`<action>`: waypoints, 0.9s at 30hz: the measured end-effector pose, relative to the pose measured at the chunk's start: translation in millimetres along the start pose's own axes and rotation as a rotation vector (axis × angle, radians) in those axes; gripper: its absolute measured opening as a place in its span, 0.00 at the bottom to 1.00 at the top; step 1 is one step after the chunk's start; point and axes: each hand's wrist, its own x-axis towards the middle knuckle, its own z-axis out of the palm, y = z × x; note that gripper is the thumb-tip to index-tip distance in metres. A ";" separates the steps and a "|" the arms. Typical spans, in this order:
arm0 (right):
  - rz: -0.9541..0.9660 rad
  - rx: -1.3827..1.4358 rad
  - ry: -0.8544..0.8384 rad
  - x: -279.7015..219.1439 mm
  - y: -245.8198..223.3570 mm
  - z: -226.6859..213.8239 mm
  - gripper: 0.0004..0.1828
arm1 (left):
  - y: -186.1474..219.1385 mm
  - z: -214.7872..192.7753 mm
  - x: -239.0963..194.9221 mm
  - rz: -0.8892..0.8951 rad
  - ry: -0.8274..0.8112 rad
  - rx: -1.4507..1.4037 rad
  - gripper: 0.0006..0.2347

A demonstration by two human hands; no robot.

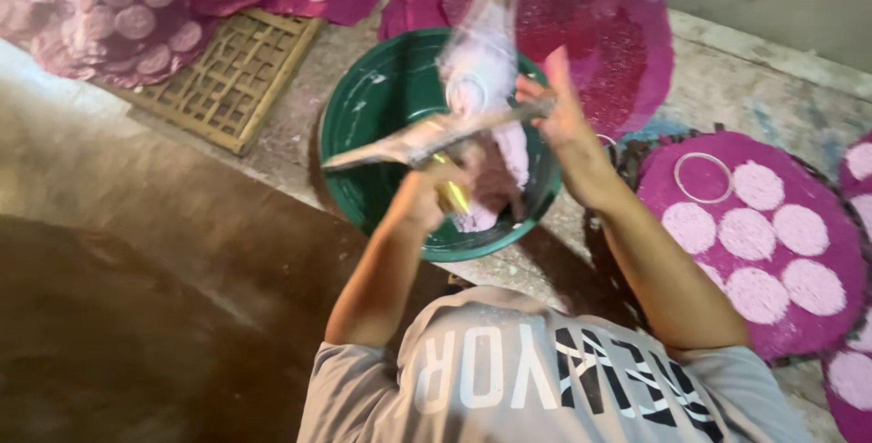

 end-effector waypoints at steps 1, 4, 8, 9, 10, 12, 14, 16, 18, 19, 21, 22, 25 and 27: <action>-0.145 0.145 0.019 -7.3 -7.5 -2.7 0.39 | -18.5 21.3 -6.8 -0.096 -0.163 -0.125 0.16; -0.219 1.100 0.049 -39.3 -32.8 -12.5 0.48 | -56.5 64.1 -18.6 -0.344 -0.372 -0.149 0.21; -0.176 0.792 0.013 -85.8 -72.2 -79.4 0.39 | -74.9 90.3 -14.4 -0.052 -0.454 0.569 0.22; -0.134 0.557 0.060 -106.7 -84.5 -90.9 0.32 | -74.1 93.9 -12.7 -0.074 -0.450 0.692 0.22; -0.089 0.324 0.108 -124.9 -95.4 -101.1 0.26 | -73.7 98.2 -11.2 -0.099 -0.461 0.822 0.23; -0.366 -0.237 -0.161 -156.6 -111.6 -121.2 0.09 | -80.2 112.7 -12.9 -0.145 -0.532 0.989 0.23; -0.673 -0.597 -0.164 -189.9 -122.8 -119.9 0.17 | -92.7 133.1 -22.7 -0.206 -0.659 1.083 0.23; -0.640 -0.575 -0.152 -209.8 -130.9 -116.7 0.24 | -104.7 155.0 -31.9 -0.256 -0.802 1.127 0.24; -0.617 -0.562 -0.116 -223.6 -134.2 -115.4 0.30 | -115.5 176.6 -37.6 -0.287 -0.895 1.180 0.24; -0.606 -0.561 -0.092 -229.2 -136.1 -117.8 0.32 | -119.7 187.9 -37.6 -0.283 -0.904 1.192 0.24; -0.540 -0.526 -0.056 -237.5 -138.0 -128.4 0.35 | -123.1 208.9 -31.9 -0.268 -0.894 1.204 0.25; -0.486 -0.492 -0.042 -239.9 -136.3 -136.0 0.35 | -121.6 217.2 -25.6 -0.255 -0.868 1.203 0.25; -0.227 -0.467 0.027 -265.5 -134.7 -160.8 0.44 | -124.6 243.3 -9.9 -0.258 -0.772 1.127 0.26; 0.044 -0.267 -0.056 -279.0 -126.2 -185.5 0.55 | -124.6 252.8 1.8 -0.269 -0.716 1.061 0.26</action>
